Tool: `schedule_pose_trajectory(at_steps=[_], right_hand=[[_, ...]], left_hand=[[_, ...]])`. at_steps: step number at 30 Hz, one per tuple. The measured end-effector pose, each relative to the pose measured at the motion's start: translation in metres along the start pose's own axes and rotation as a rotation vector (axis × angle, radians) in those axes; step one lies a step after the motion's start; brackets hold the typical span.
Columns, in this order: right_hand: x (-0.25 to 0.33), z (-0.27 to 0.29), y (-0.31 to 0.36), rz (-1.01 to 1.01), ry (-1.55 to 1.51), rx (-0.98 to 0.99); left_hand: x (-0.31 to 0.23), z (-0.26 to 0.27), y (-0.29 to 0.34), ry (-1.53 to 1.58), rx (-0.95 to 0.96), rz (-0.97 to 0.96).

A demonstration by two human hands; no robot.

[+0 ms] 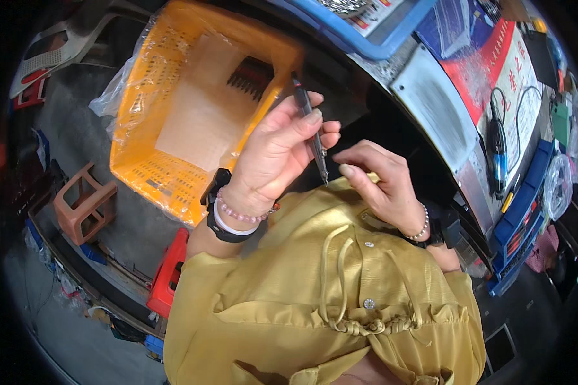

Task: The person repeatedly picks small black electronic components from a yellow basket, uses a rotary tool to grind or shape them, and then uses pliers to trim or adjust them. The person places the finished components back into the basket and repeats the process.

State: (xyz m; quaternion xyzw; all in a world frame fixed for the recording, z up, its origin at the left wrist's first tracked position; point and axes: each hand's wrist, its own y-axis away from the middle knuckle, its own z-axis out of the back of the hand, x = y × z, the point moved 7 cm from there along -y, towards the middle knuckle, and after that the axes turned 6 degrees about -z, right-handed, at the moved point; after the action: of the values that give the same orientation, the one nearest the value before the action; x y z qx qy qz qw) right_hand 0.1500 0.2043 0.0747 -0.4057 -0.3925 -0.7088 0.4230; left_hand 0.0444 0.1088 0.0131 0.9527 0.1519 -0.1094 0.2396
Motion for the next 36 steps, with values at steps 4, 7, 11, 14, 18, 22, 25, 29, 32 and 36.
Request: schedule_pose_trajectory(at_steps=[4, 7, 11, 14, 18, 22, 25, 29, 32, 36], right_hand=[[0.000, -0.001, 0.007, 0.069, -0.031, -0.068], [-0.003, 0.002, 0.017, 0.070, 0.009, -0.125], [-0.005, 0.003, 0.029, 0.076, 0.086, -0.177], [-0.006, 0.001, 0.038, 0.063, 0.180, -0.228], [-0.011, -0.001, 0.048, -0.061, 0.192, -0.258], [-0.018, 0.003, 0.042, -0.171, -0.027, -0.155], [-0.019, 0.023, 0.041, -0.171, -0.002, -0.044], [-0.025, 0.091, 0.059, -0.147, 0.235, -0.509], [-0.044, 0.122, 0.063, -0.132, 0.241, -0.715], [-0.057, 0.125, 0.058, -0.031, 0.380, -0.841]], left_hand=[[0.021, -0.020, 0.003, -0.041, 0.017, -0.003], [0.034, -0.028, 0.005, -0.099, -0.040, -0.049], [0.046, -0.036, 0.005, -0.185, -0.026, -0.073], [0.054, -0.040, 0.006, -0.203, 0.002, -0.068], [0.067, -0.038, 0.008, -0.196, -0.018, -0.039], [0.071, -0.027, 0.004, -0.159, -0.073, -0.053], [0.060, -0.008, 0.005, -0.070, -0.091, -0.017], [-0.022, 0.052, -0.006, -0.339, -0.129, -0.153], [-0.089, 0.108, -0.027, -0.635, -0.211, -0.328], [-0.134, 0.200, -0.075, -0.795, -0.353, -0.291]])
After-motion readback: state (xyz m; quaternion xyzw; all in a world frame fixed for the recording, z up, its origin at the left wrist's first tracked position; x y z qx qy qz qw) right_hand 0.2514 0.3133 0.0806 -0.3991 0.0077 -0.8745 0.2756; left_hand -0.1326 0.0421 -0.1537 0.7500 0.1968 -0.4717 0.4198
